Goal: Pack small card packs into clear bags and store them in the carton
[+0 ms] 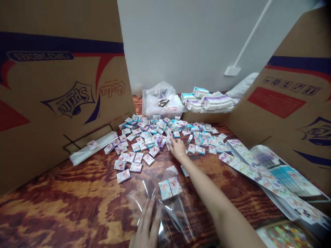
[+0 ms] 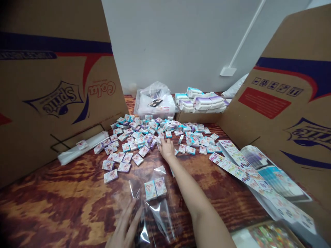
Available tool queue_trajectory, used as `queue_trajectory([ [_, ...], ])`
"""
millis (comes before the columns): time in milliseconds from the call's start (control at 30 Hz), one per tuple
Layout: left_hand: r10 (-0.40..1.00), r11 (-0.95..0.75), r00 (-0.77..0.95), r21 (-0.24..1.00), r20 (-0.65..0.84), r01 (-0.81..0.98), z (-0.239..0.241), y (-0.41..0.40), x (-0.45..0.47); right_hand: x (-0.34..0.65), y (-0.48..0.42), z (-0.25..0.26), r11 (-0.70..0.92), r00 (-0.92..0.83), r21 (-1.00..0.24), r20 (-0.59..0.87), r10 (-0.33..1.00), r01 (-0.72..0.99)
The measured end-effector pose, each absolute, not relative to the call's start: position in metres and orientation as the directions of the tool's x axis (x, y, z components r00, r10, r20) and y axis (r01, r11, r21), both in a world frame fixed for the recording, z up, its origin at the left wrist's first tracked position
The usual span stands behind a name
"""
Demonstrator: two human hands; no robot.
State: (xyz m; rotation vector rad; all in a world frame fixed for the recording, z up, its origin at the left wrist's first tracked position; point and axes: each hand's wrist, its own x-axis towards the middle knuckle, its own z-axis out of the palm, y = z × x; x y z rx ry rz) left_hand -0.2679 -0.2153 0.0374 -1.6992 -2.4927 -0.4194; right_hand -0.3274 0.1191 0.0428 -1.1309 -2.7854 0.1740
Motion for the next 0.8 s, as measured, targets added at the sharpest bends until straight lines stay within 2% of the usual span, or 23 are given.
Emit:
queue_trajectory([
  [133,0.887,0.372,-0.396,0.143,0.236,0.917,0.03,-0.214,-0.267,-0.336,0.111,0.029,0.721,-0.727,-0.181,0.037,0.685,0.669],
  [267,0.88,0.377,-0.419,0.205,0.223,0.903,0.025,-0.212,-0.266,-0.336,0.115,0.031,0.683,-0.689,-0.217,0.057,0.722,0.698],
  [467,0.858,0.379,-0.478,0.397,0.189,0.836,0.028,-0.214,-0.271,-0.36,0.103,0.03,0.609,-0.619,-0.456,0.151,0.771,0.648],
  [633,0.83,0.426,-0.535,0.441,0.157,0.79,0.015,-0.214,-0.271,-0.36,0.101,0.027,0.669,-0.707,-0.387,0.06,0.705,0.634],
  [800,0.799,0.443,-0.564,0.432,0.208,0.786,-0.003,-0.211,-0.264,-0.323,0.116,0.035,0.761,-0.811,-0.337,-0.015,0.585,0.555],
])
